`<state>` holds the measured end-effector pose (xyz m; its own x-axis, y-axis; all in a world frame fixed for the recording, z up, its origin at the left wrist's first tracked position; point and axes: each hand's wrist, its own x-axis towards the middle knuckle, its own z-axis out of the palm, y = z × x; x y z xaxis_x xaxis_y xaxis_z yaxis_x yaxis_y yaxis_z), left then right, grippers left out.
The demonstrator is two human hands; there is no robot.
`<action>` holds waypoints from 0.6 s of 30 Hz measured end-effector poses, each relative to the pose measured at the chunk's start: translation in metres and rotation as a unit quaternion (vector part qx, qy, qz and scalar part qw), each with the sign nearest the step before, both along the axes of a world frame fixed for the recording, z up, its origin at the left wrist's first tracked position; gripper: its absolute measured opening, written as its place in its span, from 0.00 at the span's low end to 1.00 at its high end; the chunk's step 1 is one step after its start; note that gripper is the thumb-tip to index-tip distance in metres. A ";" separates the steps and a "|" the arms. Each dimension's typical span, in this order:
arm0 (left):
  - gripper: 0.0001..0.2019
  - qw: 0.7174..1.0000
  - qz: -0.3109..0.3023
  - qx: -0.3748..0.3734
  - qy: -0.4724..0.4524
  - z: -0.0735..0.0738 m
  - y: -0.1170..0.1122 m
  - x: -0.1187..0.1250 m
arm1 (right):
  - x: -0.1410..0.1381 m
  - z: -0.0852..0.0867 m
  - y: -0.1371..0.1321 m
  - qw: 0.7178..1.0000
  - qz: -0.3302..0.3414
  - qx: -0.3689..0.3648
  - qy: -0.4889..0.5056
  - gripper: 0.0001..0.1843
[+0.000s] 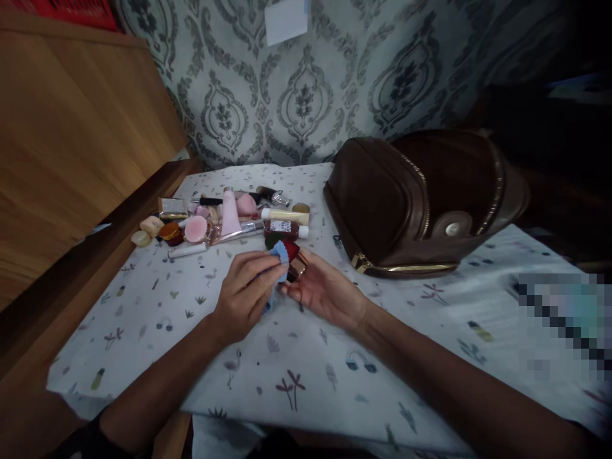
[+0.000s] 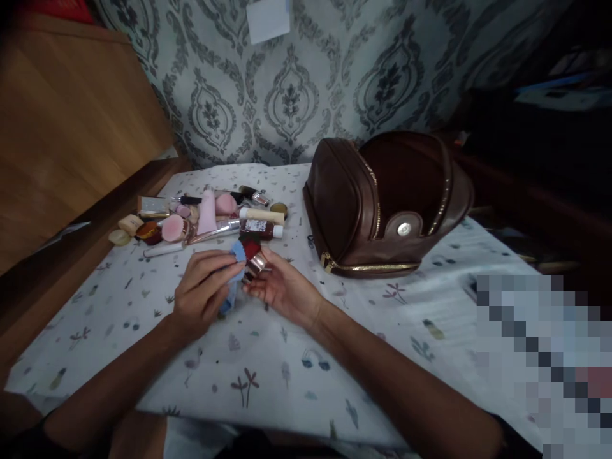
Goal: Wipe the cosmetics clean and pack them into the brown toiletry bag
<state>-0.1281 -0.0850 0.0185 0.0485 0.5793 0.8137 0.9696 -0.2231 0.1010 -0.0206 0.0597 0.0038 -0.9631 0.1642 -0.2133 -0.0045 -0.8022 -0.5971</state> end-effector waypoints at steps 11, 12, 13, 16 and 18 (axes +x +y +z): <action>0.13 0.971 0.021 -0.074 -0.226 -0.009 0.003 -0.017 | -0.002 -0.005 0.007 0.990 0.093 0.087 -0.061 0.33; 0.12 0.965 0.020 -0.081 -0.248 -0.009 0.003 -0.019 | -0.001 -0.004 0.007 0.988 0.104 0.094 -0.065 0.33; 0.12 0.959 0.017 -0.087 -0.268 -0.009 0.004 -0.021 | 0.000 -0.003 0.007 0.985 0.114 0.107 -0.067 0.33; 0.12 0.944 0.001 -0.107 -0.312 -0.011 0.004 -0.024 | 0.002 0.000 0.004 0.972 0.137 0.182 -0.065 0.26; 0.12 0.937 -0.005 -0.123 -0.326 -0.012 0.005 -0.025 | 0.003 0.001 0.003 0.961 0.133 0.236 -0.057 0.24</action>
<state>-0.1535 -0.0804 0.0062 -0.4054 0.7558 0.5142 0.6823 -0.1242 0.7204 -0.0175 0.0624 0.0049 -0.9592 0.0190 -0.2822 0.2507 -0.4045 -0.8795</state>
